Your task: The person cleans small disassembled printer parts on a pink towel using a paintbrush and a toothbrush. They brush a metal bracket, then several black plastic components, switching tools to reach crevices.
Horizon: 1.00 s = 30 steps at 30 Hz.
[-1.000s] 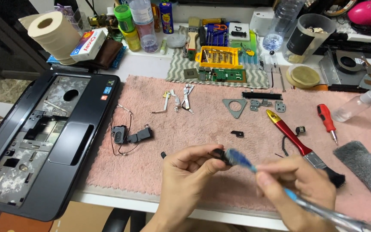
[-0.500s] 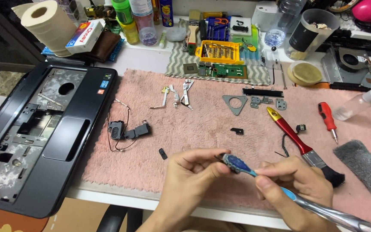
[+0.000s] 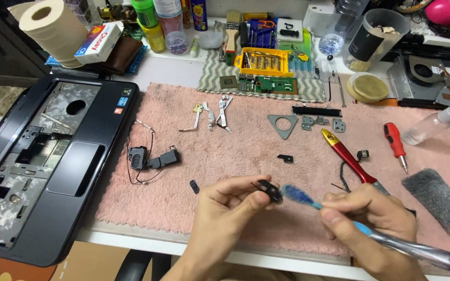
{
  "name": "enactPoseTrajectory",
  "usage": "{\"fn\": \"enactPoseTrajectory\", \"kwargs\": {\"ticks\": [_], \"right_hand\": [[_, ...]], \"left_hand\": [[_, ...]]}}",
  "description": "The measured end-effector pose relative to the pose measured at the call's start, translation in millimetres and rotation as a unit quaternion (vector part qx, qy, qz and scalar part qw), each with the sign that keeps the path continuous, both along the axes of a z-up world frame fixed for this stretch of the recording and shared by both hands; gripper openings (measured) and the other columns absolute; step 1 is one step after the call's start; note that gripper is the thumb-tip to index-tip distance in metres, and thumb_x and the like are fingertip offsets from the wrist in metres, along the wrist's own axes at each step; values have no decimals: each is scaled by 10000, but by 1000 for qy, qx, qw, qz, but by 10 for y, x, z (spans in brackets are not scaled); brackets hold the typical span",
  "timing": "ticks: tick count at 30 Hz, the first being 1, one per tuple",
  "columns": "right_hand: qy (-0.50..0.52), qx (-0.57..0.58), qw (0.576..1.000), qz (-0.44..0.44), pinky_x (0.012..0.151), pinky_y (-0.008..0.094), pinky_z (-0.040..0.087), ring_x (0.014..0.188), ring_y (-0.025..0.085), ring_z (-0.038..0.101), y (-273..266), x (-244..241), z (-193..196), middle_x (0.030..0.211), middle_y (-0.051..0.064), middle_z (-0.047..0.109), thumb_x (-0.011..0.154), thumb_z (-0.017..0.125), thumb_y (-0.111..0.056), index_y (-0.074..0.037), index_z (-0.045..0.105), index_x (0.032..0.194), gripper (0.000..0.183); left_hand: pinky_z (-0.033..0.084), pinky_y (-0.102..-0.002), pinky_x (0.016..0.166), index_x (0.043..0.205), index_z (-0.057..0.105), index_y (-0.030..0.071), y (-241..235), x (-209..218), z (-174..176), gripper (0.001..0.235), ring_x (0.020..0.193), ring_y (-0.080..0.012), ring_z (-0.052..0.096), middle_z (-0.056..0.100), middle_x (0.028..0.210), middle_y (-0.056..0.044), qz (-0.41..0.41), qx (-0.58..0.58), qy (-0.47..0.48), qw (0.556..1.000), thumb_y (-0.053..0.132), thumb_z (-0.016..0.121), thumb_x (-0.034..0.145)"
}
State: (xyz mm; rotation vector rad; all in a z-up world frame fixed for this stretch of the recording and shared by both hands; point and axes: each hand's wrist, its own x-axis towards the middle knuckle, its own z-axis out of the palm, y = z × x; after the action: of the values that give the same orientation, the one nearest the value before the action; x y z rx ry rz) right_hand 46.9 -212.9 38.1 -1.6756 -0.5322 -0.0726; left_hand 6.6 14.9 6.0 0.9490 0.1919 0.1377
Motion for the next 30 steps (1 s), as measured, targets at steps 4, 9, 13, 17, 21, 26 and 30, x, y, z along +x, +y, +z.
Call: {"fn": "enactPoseTrajectory", "kwargs": {"ticks": [4, 9, 13, 17, 21, 26, 30], "right_hand": [[67, 22, 996, -56, 579, 322, 633, 567, 238, 758, -3, 27, 11, 647, 198, 748, 1016, 722, 3, 37, 719, 986, 45], [55, -21, 998, -27, 487, 244, 600, 549, 143, 784, 7, -14, -22, 654, 111, 829, 988, 773, -91, -33, 779, 968, 62], [13, -70, 997, -42, 569, 244, 655, 607, 130, 815, 65, -25, -11, 684, 88, 839, 973, 800, -125, -45, 784, 948, 85], [-40, -88, 993, -65, 620, 202, 627, 597, 99, 801, 121, -7, -75, 738, 63, 853, 949, 826, -98, -63, 789, 979, 59], [-28, -94, 992, -75, 627, 209, 662, 617, 112, 833, 144, -25, -22, 756, 81, 874, 950, 826, -102, -51, 795, 988, 71], [-47, -97, 994, -34, 521, 193, 633, 582, 60, 812, 175, 12, -40, 720, 36, 880, 937, 838, -146, -93, 826, 1010, 92], [44, -34, 998, 23, 571, 231, 634, 593, 112, 788, 45, 57, -104, 676, 98, 831, 983, 804, -95, -40, 782, 982, 60]], "left_hand": [[723, -337, 970, 1345, 837, -67, -25, 11, 63, 391, 960, -267, 877, 896, 1066, -221, -35, -12, 27, 999, 7, 860, 962], [696, -293, 973, 1412, 795, -61, -91, 12, -17, 441, 961, -241, 868, 888, 1176, -239, -64, -65, 39, 995, 4, 836, 978], [711, -390, 1016, 1457, 751, -71, -133, 6, -49, 513, 1050, -275, 839, 862, 1196, -260, -41, -164, 70, 983, -80, 823, 950], [695, -447, 1097, 1294, 780, -33, -168, -8, -197, 322, 1109, -399, 858, 860, 1243, -355, -17, -180, 63, 981, -98, 798, 979], [687, -382, 1052, 1373, 775, -109, -163, -6, -87, 470, 1063, -313, 860, 889, 1189, -318, -11, -119, 104, 987, -97, 848, 908], [648, -310, 1155, 1335, 839, -58, -113, -58, 105, 353, 1205, -176, 809, 878, 1329, -163, -89, 11, -19, 996, 40, 833, 996], [669, -309, 1066, 1274, 848, -75, -92, -31, -22, 302, 1156, -199, 834, 884, 1340, -197, -42, -7, 19, 999, -26, 830, 976]]}}
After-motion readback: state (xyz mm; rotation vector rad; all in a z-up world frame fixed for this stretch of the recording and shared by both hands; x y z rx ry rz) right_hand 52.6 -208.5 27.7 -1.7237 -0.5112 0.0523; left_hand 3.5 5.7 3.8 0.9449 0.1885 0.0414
